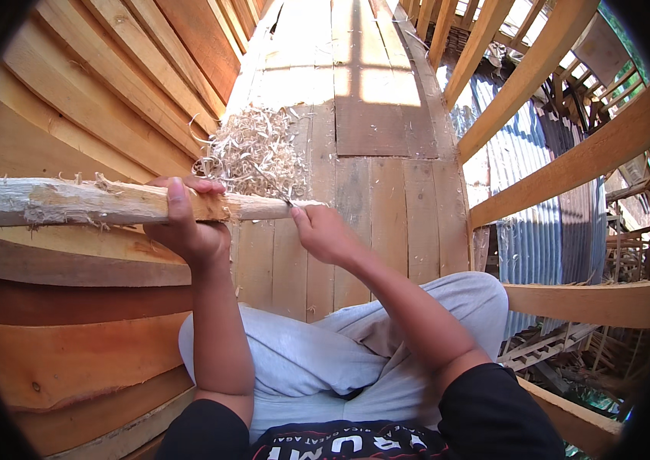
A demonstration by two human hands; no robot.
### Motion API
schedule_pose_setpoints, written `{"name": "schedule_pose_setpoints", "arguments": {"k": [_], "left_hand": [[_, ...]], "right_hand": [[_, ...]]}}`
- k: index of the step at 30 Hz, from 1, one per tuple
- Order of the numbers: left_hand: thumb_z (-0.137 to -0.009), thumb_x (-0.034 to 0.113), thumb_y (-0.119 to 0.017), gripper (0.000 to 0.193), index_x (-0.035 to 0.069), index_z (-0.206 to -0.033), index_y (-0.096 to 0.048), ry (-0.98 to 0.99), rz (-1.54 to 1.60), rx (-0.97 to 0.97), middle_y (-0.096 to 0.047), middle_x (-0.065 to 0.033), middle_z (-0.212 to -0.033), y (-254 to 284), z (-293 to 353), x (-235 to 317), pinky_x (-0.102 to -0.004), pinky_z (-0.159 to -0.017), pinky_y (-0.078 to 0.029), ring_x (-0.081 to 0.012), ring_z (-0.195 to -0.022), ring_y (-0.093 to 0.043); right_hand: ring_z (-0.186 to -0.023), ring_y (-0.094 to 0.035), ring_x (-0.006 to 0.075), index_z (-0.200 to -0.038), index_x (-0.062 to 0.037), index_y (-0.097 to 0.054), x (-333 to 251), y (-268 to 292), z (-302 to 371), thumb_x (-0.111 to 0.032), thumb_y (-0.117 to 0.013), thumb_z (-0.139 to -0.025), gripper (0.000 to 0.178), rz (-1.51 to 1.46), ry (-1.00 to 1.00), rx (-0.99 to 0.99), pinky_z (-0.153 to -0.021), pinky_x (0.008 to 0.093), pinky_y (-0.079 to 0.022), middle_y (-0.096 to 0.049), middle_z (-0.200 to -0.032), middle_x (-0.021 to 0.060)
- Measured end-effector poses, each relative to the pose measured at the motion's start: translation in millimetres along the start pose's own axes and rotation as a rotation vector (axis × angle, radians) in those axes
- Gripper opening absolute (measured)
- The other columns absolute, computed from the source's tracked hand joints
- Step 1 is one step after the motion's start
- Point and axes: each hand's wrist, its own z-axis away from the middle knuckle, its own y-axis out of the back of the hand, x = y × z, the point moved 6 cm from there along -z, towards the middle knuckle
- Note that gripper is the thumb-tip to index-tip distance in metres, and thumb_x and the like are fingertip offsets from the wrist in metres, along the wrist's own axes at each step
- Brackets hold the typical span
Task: The person sits cross-legged on a wooden floor and uses a small knife to carve a long piece of wood. They hold the wood with their left hand and repeatedly shave off thin strips with the knife in their right hand, creating a pile of wood shavings.
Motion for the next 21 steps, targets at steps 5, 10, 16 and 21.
{"name": "schedule_pose_setpoints", "arguments": {"k": [5, 10, 16, 21], "left_hand": [[-0.084, 0.025, -0.059, 0.026, 0.004, -0.091, -0.047, 0.008, 0.028, -0.003, -0.052, -0.0097, -0.064, 3.7, -5.5, -7.8, -0.0364, -0.059, -0.051, -0.0214, -0.059, -0.055], [-0.083, 0.027, -0.059, 0.025, 0.006, -0.088, -0.046, -0.111, -0.009, -0.050, -0.051, -0.0094, -0.065, 2.0, 1.7, -4.0, -0.0366, -0.062, -0.051, -0.0214, -0.060, -0.054], [-0.084, 0.028, -0.057, 0.025, 0.006, -0.084, -0.047, -0.005, 0.084, -0.030, -0.050, -0.0080, -0.067, 7.0, -7.5, -19.6, -0.0361, -0.065, -0.049, -0.0198, -0.062, -0.051], [-0.086, 0.031, -0.058, 0.028, 0.005, -0.082, -0.048, -0.018, 0.026, 0.054, -0.051, -0.0078, -0.067, 14.6, -6.3, -18.6, -0.0362, -0.065, -0.049, -0.0201, -0.063, -0.053]], "right_hand": [[-0.087, -0.059, 0.0475, -0.088, 0.0075, -0.060, 60.0, -12.2, -28.8, -0.033, -0.036, -0.100, 0.049, 0.010, -0.028, 0.037, -0.079, 0.0505, -0.045, -0.062, -0.086, 0.0305], [-0.086, -0.060, 0.0465, -0.089, 0.0071, -0.060, -32.5, 10.0, 2.8, -0.037, -0.036, -0.100, 0.051, -0.075, 0.115, 0.047, -0.077, 0.0502, -0.045, -0.063, -0.086, 0.0292], [-0.082, -0.060, 0.0464, -0.088, 0.0069, -0.060, 48.1, -8.1, -30.2, -0.037, -0.037, -0.100, 0.051, -0.031, -0.024, 0.122, -0.074, 0.0514, -0.044, -0.060, -0.083, 0.0315], [-0.078, -0.059, 0.0468, -0.079, 0.0053, -0.056, -29.4, -0.4, 3.4, -0.033, -0.039, -0.100, 0.047, -0.121, 0.172, 0.122, -0.070, 0.0520, -0.044, -0.060, -0.078, 0.0295]]}}
